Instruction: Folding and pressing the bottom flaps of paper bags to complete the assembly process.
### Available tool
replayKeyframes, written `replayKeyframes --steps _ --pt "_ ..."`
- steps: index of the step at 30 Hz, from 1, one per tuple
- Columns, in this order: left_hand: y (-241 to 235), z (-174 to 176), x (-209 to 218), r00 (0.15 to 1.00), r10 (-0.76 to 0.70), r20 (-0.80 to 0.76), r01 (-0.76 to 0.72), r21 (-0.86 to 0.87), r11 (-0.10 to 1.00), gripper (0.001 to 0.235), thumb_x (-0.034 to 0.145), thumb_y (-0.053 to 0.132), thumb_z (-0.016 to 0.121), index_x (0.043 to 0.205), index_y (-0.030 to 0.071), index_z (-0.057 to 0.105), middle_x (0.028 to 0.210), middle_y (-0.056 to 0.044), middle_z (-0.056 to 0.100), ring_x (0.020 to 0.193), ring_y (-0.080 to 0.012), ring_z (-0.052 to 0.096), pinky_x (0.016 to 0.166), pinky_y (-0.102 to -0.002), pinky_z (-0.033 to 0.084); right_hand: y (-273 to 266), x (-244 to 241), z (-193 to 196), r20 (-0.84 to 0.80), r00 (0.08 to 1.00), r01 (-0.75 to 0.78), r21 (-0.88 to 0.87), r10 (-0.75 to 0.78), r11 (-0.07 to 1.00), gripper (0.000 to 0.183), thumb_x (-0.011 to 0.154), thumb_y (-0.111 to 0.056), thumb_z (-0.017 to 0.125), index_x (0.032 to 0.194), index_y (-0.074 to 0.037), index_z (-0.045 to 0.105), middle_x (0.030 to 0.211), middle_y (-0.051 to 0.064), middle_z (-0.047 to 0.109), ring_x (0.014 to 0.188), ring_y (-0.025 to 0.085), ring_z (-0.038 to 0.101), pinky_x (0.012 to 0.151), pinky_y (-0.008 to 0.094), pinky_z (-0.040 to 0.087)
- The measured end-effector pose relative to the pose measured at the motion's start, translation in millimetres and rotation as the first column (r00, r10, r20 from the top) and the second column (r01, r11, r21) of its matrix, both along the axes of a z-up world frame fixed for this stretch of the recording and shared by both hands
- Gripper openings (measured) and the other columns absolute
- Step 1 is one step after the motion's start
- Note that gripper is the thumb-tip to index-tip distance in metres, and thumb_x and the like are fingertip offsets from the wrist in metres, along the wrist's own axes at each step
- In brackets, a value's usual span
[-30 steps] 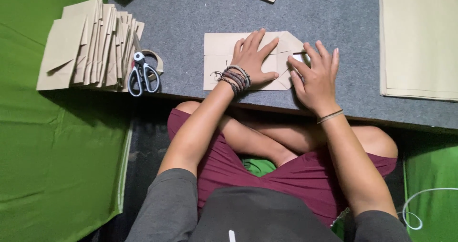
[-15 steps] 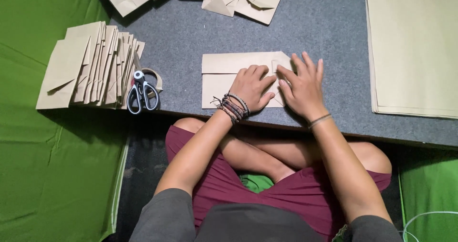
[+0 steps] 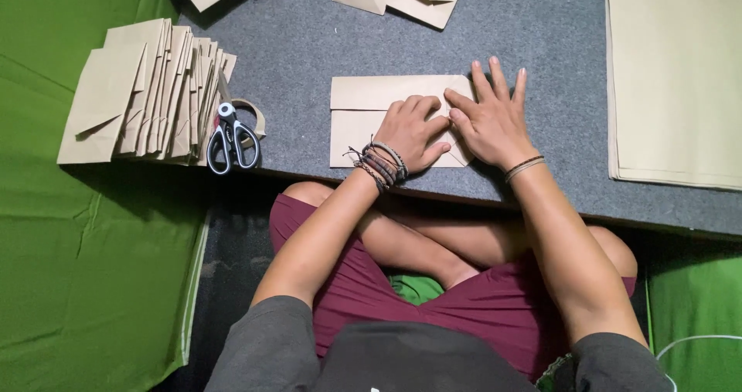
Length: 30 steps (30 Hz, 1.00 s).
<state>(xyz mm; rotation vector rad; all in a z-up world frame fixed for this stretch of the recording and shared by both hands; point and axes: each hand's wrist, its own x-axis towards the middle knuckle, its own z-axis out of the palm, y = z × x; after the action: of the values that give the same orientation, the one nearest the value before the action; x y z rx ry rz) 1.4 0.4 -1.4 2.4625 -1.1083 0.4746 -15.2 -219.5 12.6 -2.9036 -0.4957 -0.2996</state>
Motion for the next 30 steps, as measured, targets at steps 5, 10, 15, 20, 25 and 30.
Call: replayKeyframes --steps 5,10,15,20,25,30 --pt "5 11 -6 0.999 -0.022 -0.035 0.021 -0.023 1.0 0.042 0.092 0.059 0.057 0.117 0.026 0.063 0.118 -0.003 0.053 0.119 -0.0251 0.053 0.094 -0.041 0.042 -45 -16 -16 0.028 0.985 0.158 0.222 -0.168 0.962 0.038 0.106 -0.03 0.059 0.141 -0.017 0.065 0.155 0.022 0.049 0.149 0.044 0.031 0.116 0.07 0.009" --pt "1 13 -7 0.998 -0.051 -0.02 0.051 -0.007 0.999 0.052 0.09 0.063 0.059 0.123 0.024 0.063 0.118 -0.004 0.053 0.119 -0.0259 0.053 0.094 -0.042 0.043 -58 -28 -26 0.082 0.972 0.188 0.293 -0.221 0.937 0.023 0.103 -0.025 0.063 0.123 -0.02 0.073 0.143 0.011 0.061 0.142 0.037 0.042 0.116 0.065 0.019" --pt "-8 19 -14 0.979 -0.129 -0.157 0.147 0.115 0.982 0.05 0.089 0.035 0.061 0.136 0.019 0.058 0.14 -0.014 0.054 0.138 -0.0315 0.046 0.111 -0.048 0.036 -63 -37 -21 0.035 0.957 0.186 0.684 -0.287 0.705 0.013 0.1 -0.013 0.069 0.108 -0.02 0.076 0.098 -0.001 0.072 0.102 0.021 0.063 0.095 0.035 0.048" --pt "-29 21 -25 0.963 -0.207 -0.173 0.23 0.122 0.966 0.045 0.089 0.018 0.055 0.133 0.019 0.06 0.146 -0.01 0.054 0.142 -0.0276 0.045 0.113 -0.046 0.034 -59 -82 8 -0.066 0.976 0.183 0.766 -0.208 0.616 0.028 0.1 -0.001 0.055 0.121 -0.009 0.071 0.102 0.01 0.074 0.105 0.023 0.066 0.098 0.039 0.048" --pt "-46 14 -31 0.926 -0.323 -0.197 0.333 0.016 0.943 0.032 0.091 0.019 0.055 0.122 0.018 0.065 0.144 -0.007 0.058 0.139 -0.0266 0.049 0.113 -0.046 0.038 -67 -113 22 0.058 0.98 0.119 0.591 -0.189 0.798 0.044 0.09 0.013 0.055 0.123 -0.009 0.074 0.124 0.014 0.071 0.115 0.036 0.061 0.103 0.048 0.046" --pt "-49 13 -42 0.925 -0.328 -0.192 0.332 -0.01 0.943 0.055 0.08 0.056 0.073 0.117 0.018 0.06 0.145 -0.012 0.057 0.141 -0.0314 0.049 0.119 -0.055 0.032 -68 -121 23 0.086 0.98 0.102 0.569 -0.182 0.816 0.045 0.088 0.014 0.059 0.127 -0.004 0.072 0.128 0.018 0.069 0.118 0.04 0.061 0.103 0.051 0.046"
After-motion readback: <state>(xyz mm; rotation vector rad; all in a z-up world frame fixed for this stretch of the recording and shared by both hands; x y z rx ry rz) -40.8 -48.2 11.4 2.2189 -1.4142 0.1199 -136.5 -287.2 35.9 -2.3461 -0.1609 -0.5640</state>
